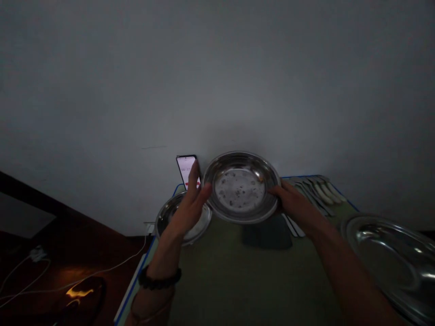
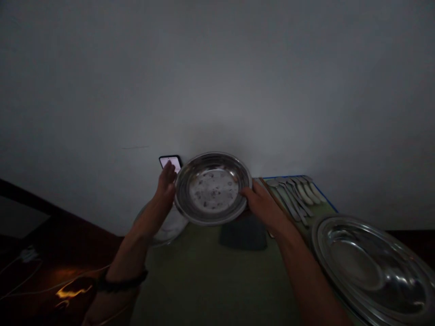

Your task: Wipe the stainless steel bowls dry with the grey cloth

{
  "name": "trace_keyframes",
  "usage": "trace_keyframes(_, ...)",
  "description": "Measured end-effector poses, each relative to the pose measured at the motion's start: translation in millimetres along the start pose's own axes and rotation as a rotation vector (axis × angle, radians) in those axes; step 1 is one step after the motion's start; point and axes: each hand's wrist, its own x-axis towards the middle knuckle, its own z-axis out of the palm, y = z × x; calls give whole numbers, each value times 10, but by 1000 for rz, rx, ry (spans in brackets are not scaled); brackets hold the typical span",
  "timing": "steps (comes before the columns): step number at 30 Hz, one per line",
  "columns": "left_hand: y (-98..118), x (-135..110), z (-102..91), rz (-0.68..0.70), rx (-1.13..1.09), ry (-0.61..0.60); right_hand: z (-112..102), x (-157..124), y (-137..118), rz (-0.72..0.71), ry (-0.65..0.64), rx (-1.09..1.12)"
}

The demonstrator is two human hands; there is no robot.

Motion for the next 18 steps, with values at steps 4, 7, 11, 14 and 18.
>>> trace_keyframes(4,-135,90,188,-579,-480,115,-26,3,28,-73,-132,-15)
trace_keyframes(7,-170,145,238,-718,-577,138,-31,61,96,-124,-202,-56)
trace_keyframes(11,-95,239,178,-645,-578,213,-35,196,296,-222,-159,-584)
trace_keyframes(14,0,301,143,-517,-549,240,7,238,471,-175,-123,-977)
trace_keyframes(18,66,303,179,-414,-508,245,111,188,576,-111,-157,-1089)
